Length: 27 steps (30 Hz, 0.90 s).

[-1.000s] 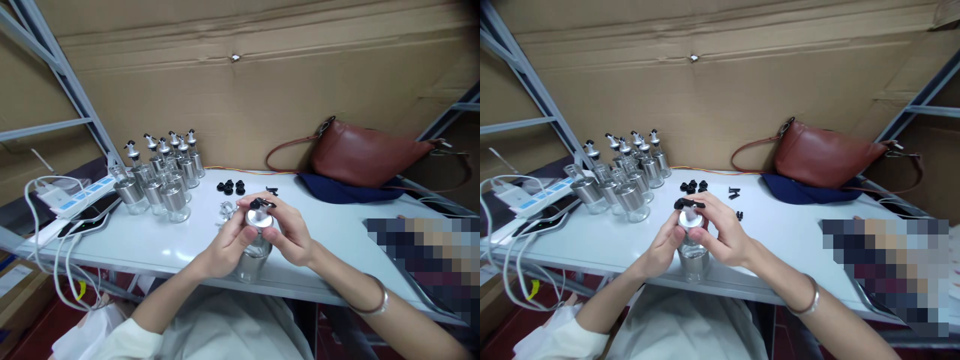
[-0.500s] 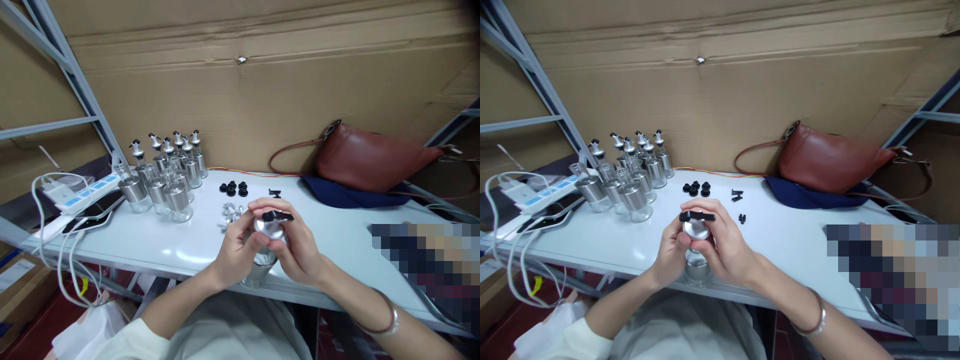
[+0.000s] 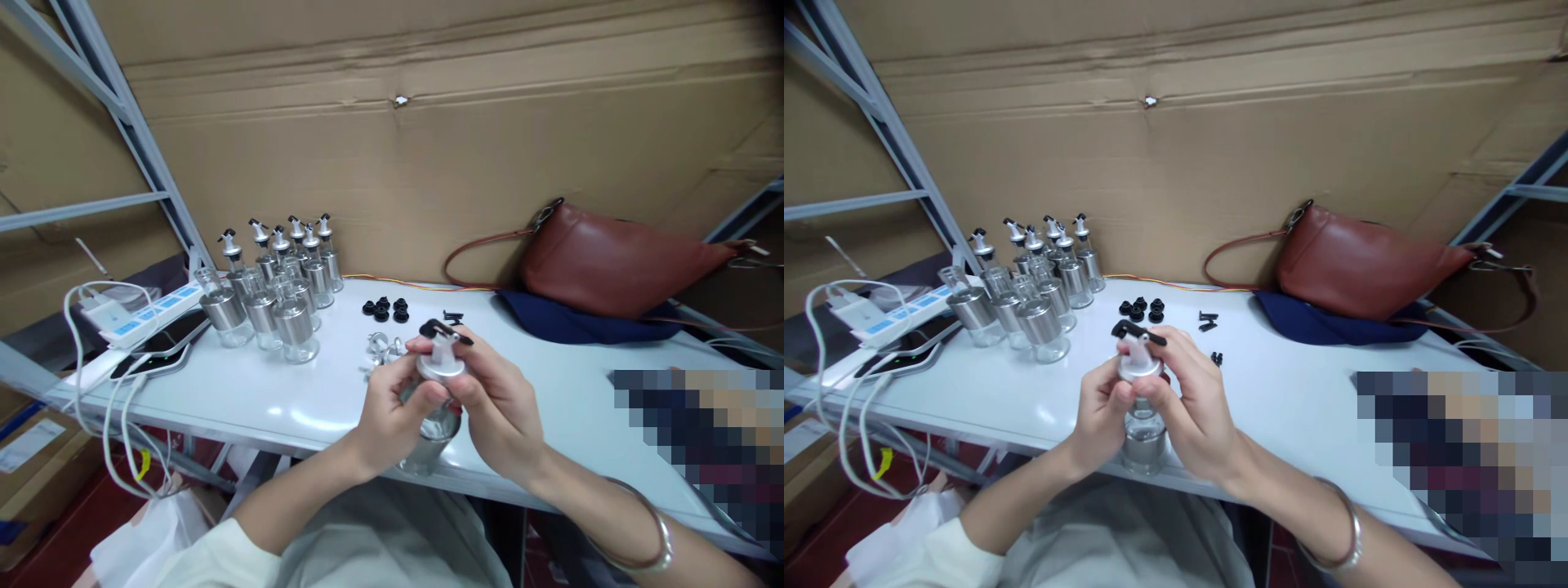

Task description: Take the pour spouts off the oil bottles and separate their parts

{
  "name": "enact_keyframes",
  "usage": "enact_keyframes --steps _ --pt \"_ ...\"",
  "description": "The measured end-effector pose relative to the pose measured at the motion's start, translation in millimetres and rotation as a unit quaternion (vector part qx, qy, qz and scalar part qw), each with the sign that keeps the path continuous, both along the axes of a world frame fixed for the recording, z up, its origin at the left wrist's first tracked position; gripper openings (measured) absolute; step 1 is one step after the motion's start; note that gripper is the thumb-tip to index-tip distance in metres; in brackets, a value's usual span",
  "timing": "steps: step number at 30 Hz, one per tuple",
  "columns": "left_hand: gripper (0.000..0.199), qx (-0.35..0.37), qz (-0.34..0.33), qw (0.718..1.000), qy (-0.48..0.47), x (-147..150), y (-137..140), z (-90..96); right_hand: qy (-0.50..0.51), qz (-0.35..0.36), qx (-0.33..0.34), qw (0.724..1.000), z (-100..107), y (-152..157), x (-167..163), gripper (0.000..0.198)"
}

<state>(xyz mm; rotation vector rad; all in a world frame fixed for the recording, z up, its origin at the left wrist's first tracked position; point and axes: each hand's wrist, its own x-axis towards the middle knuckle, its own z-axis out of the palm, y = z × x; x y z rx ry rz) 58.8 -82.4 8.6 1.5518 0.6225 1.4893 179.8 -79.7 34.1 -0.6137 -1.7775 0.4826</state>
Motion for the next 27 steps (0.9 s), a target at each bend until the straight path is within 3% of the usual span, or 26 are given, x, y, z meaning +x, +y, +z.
enact_keyframes --steps 5,7,10,14,17,20,22,24,27 --pt "0.053 0.023 -0.034 0.998 0.048 -3 -4 1.8 0.138 0.002 -0.143 0.980 16 5 -4 0.044" --pt "0.051 0.037 -0.053 0.997 0.050 -8 -7 2.4 0.196 0.003 -0.122 0.973 24 11 -1 0.043" --pt "0.044 0.036 -0.032 0.998 0.026 -27 -11 2.6 0.174 -0.006 -0.054 0.983 27 16 5 0.032" --pt "0.038 0.054 0.062 0.997 0.004 -73 -15 8.7 0.063 -0.001 -0.084 0.995 16 16 11 0.030" --pt "0.038 0.081 0.194 0.977 0.030 -115 -12 17.0 -0.035 0.016 -0.116 0.993 8 17 8 0.030" --pt "0.038 0.098 0.318 0.942 0.047 -153 2 22.3 -0.183 0.057 -0.127 0.973 2 22 -8 0.029" --pt "0.038 0.095 0.365 0.925 0.042 -174 15 22.4 -0.245 0.112 -0.129 0.954 -4 26 -26 0.032" --pt "0.040 0.088 0.388 0.917 0.034 -189 29 19.6 -0.246 0.189 -0.146 0.939 -12 30 -47 0.035" --pt "0.039 0.080 0.396 0.914 0.023 -200 48 11.8 -0.202 0.222 -0.229 0.926 -21 38 -79 0.041"
